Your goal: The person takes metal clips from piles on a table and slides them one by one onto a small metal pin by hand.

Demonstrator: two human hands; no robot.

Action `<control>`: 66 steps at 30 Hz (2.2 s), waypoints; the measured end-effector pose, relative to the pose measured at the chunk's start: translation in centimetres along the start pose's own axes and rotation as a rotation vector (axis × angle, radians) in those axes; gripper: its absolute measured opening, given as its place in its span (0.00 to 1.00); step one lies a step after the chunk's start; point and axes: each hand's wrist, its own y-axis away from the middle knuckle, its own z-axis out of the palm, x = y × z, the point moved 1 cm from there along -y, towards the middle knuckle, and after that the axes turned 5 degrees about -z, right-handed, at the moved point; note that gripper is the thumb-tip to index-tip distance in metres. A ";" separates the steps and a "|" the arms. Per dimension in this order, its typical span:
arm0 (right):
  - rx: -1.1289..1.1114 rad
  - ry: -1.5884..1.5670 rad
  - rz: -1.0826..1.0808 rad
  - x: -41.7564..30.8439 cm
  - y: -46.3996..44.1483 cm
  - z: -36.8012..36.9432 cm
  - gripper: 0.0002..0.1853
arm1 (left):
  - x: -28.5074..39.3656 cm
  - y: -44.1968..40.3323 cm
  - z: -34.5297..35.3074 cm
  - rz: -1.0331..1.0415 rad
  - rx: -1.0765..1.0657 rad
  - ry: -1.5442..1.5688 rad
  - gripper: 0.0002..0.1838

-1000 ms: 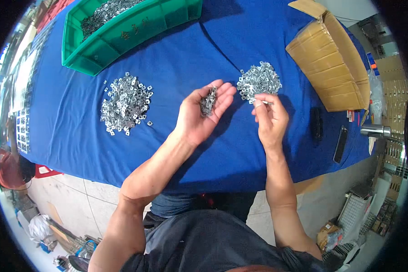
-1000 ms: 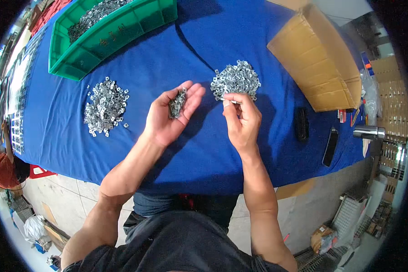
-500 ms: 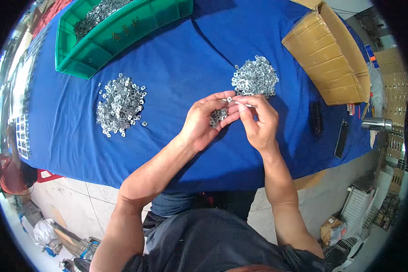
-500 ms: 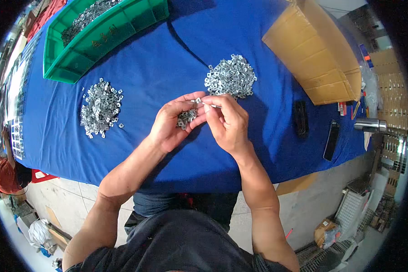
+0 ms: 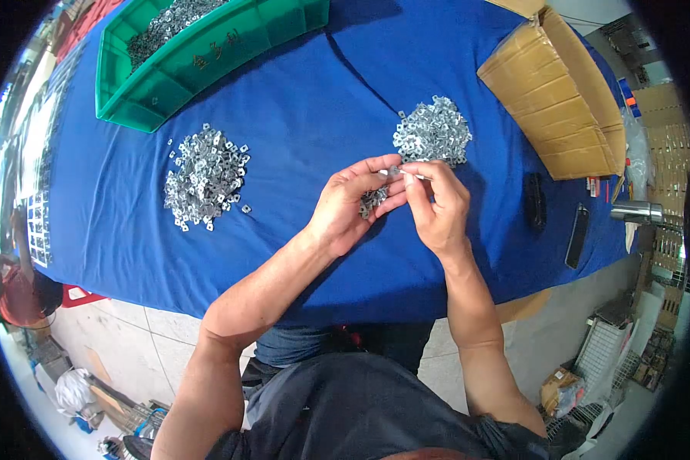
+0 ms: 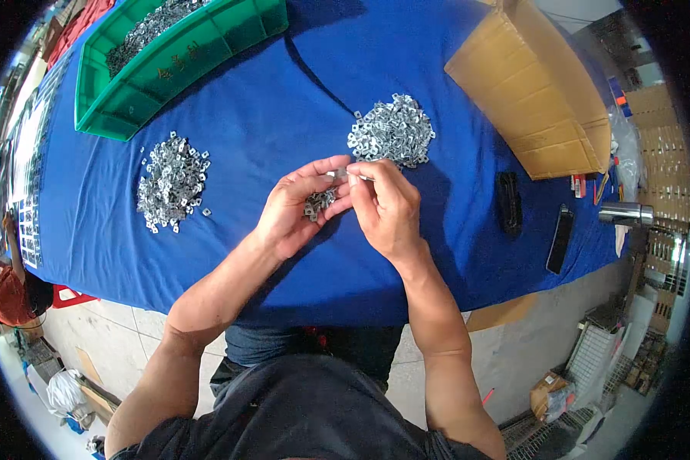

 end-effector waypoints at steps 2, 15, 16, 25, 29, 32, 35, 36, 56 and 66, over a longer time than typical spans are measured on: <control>-0.010 0.003 0.006 -0.2 -0.1 -0.1 0.04 | 0.0 0.1 0.3 0.000 0.029 -0.007 0.17; 0.093 0.228 0.182 0.9 -1.3 -1.7 0.04 | 0.2 0.3 0.9 -0.009 0.069 -0.058 0.15; 0.094 0.229 0.181 1.0 -1.3 -1.7 0.04 | 0.2 0.2 0.8 0.017 0.077 -0.057 0.13; 0.125 -0.068 0.193 0.2 -0.6 -1.7 0.04 | 0.3 0.3 0.7 -0.022 0.080 -0.084 0.13; 0.028 -0.143 0.048 -0.8 -0.5 -1.1 0.03 | 0.2 0.3 0.8 -0.016 0.082 -0.037 0.14; -0.013 -0.115 0.039 -0.9 -0.5 -0.7 0.03 | 0.0 0.2 0.6 0.006 0.078 -0.044 0.15; -0.005 -0.186 0.087 -0.1 0.1 -0.2 0.03 | -0.1 0.2 0.6 0.014 0.072 -0.071 0.16; -0.015 -0.113 0.048 -0.4 -0.2 -0.3 0.02 | -0.1 0.2 0.6 0.014 0.071 -0.072 0.16; 0.133 0.220 0.233 1.4 -0.9 -1.8 0.04 | 0.1 0.3 0.9 -0.013 0.071 -0.113 0.19; 0.011 -0.241 0.136 -0.7 -0.3 -0.7 0.03 | 0.2 0.0 0.7 -0.027 0.060 -0.058 0.12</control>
